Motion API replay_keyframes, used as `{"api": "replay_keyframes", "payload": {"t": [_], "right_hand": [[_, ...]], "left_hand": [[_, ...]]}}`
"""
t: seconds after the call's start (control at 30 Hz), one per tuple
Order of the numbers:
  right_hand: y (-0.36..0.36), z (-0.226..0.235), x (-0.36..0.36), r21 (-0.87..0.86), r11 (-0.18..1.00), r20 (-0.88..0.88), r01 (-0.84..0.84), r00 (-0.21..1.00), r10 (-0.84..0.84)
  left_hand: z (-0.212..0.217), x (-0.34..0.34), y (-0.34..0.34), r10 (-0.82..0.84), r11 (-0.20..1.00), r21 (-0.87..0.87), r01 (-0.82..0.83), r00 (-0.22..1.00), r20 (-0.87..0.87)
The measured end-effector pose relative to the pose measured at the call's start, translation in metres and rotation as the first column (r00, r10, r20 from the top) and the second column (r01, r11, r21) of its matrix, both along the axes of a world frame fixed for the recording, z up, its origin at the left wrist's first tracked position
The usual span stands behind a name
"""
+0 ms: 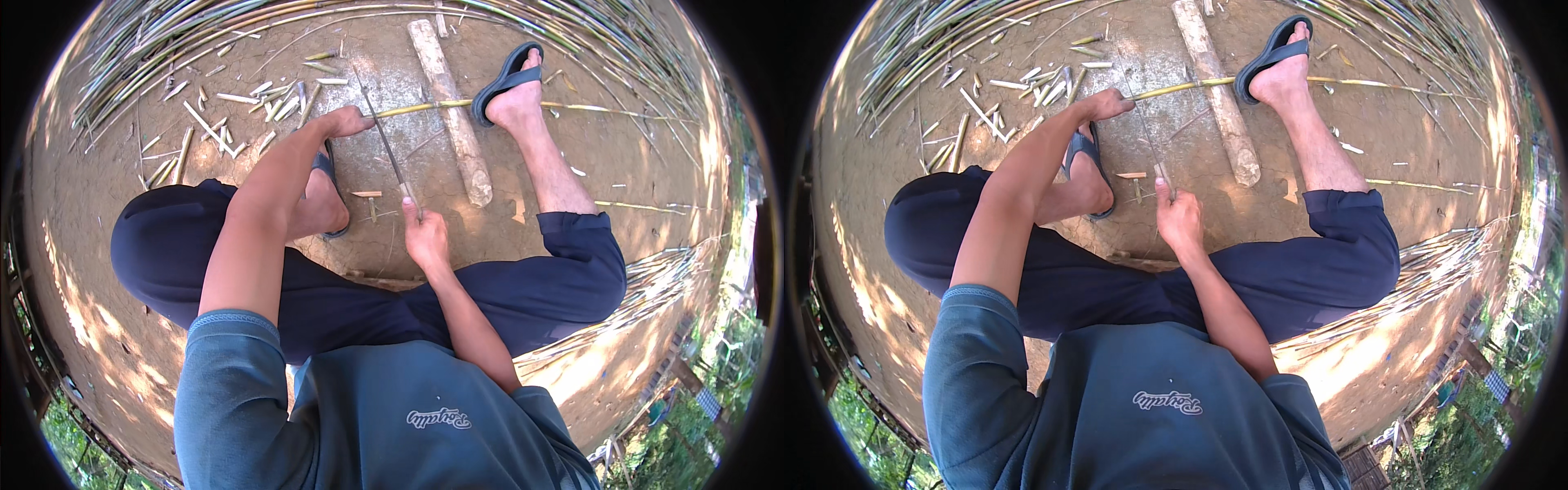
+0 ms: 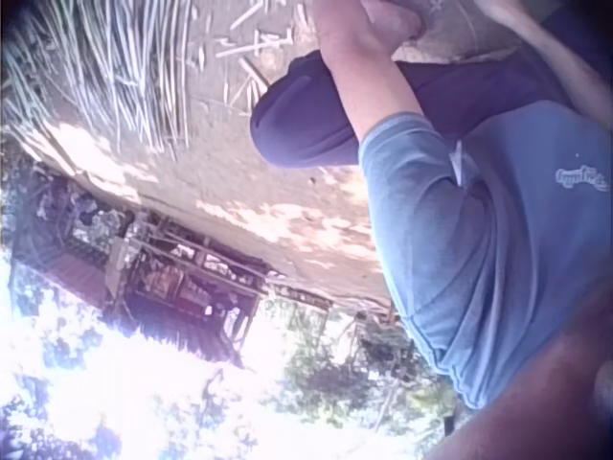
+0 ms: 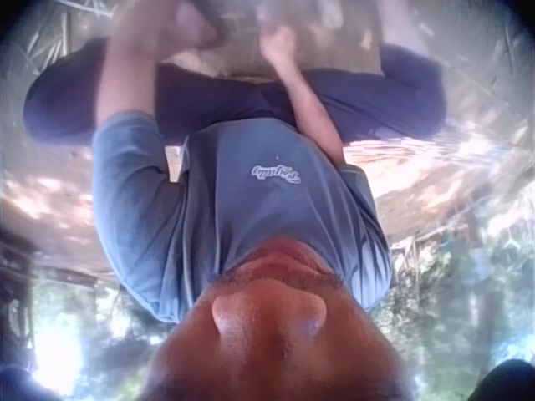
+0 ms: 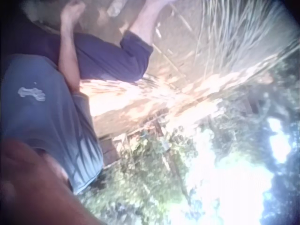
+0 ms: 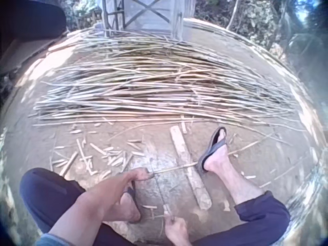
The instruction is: The person sits on the ground and uses a machete to split long bamboo stalks into thin strips. They repeatedly place a stalk on a wooden block, split it lengthwise, and then cut the resulting strips into shorter pieces, which are discarded onto the ground.
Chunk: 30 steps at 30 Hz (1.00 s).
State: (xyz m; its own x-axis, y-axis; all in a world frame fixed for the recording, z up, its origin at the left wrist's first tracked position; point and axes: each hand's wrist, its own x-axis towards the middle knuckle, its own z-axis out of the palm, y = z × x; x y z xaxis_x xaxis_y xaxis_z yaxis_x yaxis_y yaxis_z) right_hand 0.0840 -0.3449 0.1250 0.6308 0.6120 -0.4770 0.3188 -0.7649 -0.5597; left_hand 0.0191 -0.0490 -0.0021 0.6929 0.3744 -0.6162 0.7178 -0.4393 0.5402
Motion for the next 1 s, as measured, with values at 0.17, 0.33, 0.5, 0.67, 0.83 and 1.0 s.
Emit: {"api": "replay_keyframes", "payload": {"t": [0.17, 0.33, 0.5, 0.67, 0.83, 1.0], "right_hand": [[0.005, -0.007, 0.006, -0.074, 0.997, 0.037, 0.001, 0.999, 0.001], [0.015, -0.002, 0.014, -0.092, 0.996, -0.033, -0.004, 0.999, 0.001], [0.010, -0.007, 0.013, -0.086, 0.996, 0.039, 0.002, 0.999, 0.001], [0.010, 0.002, 0.015, -0.122, 0.992, -0.038, 0.011, 0.999, -0.016], [0.008, -0.004, 0.020, -0.090, 0.995, 0.020, -0.035, 0.999, 0.037], [0.008, 0.004, 0.014, -0.057, 0.998, -0.005, -0.016, 1.000, 0.016]], "left_hand": [[-0.004, 0.006, -0.006, 0.003, 0.985, -0.174, -0.012, 0.999, -0.053], [-0.024, -0.003, -0.003, -0.004, 1.000, -0.011, 0.007, 0.975, 0.224], [-0.006, 0.005, -0.004, 0.178, 0.844, -0.498, -0.198, 0.980, -0.087], [-0.010, 0.002, 0.001, 0.180, 0.769, -0.604, -0.211, 0.977, -0.112], [-0.017, 0.005, -0.004, 0.037, 0.992, -0.121, -0.035, 0.999, 0.015], [0.005, 0.000, -0.026, 0.060, 0.992, 0.110, -0.068, 0.996, 0.070]]}}
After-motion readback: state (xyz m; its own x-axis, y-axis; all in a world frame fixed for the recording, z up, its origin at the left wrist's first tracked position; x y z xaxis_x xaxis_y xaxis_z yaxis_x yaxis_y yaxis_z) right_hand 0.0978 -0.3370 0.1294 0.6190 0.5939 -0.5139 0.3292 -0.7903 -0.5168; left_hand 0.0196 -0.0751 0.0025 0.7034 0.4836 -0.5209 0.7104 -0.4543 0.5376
